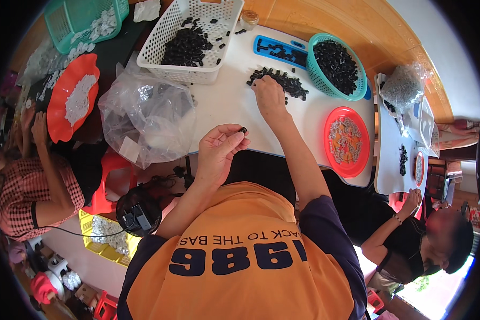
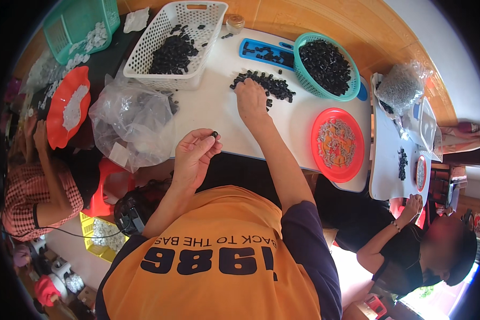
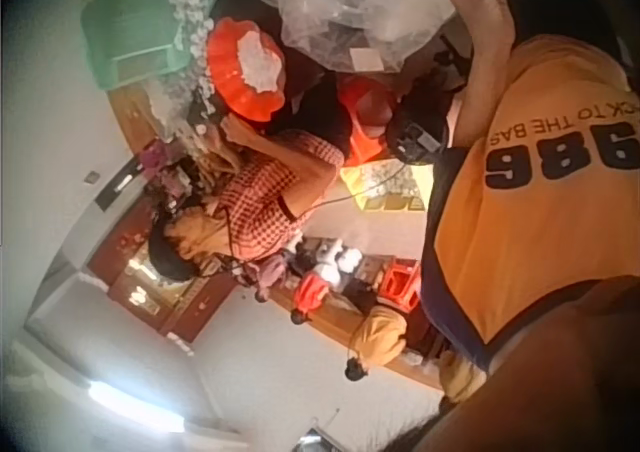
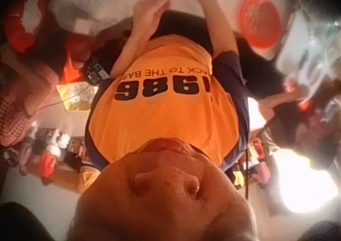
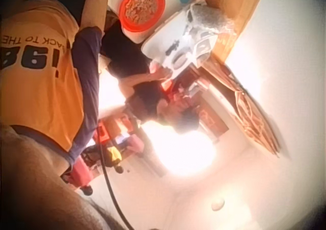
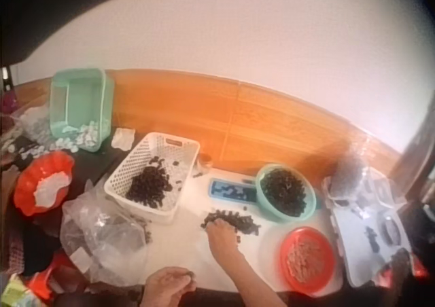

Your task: The person is manually assembling small black plastic components by inserting small orange parts into them.

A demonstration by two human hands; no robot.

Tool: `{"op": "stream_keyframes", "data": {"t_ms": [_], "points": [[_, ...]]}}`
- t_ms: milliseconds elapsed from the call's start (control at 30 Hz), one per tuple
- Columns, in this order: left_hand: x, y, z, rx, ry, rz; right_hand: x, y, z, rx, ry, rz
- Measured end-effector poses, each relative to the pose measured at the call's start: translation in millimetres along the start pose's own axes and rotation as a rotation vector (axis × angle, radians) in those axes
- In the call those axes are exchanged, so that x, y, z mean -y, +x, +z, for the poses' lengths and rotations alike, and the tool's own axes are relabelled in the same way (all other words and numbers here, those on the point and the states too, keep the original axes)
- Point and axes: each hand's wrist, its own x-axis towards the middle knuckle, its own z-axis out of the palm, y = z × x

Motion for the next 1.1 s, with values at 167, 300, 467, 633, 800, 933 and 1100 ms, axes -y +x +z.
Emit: {"op": "stream_keyframes", "data": {"t_ms": [167,300,467,633,800,933,1100], "points": [[-6,-1,-5,-0.01,-0.025,0.004,13,-5,-28,-0.003,0.282,0.05],[-7,2,-2,0.006,-0.063,0.012,36,-31,-84,0.116,0.874,0.333],[-2,2,7,0.075,-0.063,0.016,53,-69,-120,0.1,1.534,0.452],[1,-1,16,0.129,-0.043,0.001,53,-91,-131,0.041,1.719,0.447],[2,-6,21,0.153,0.019,0.043,62,-96,-135,-0.021,1.637,0.416],[2,-8,24,0.15,0.085,0.085,66,-99,-142,0.023,1.575,0.416],[2,-10,26,0.181,0.247,0.185,68,-101,-143,0.019,1.569,0.454]]}}
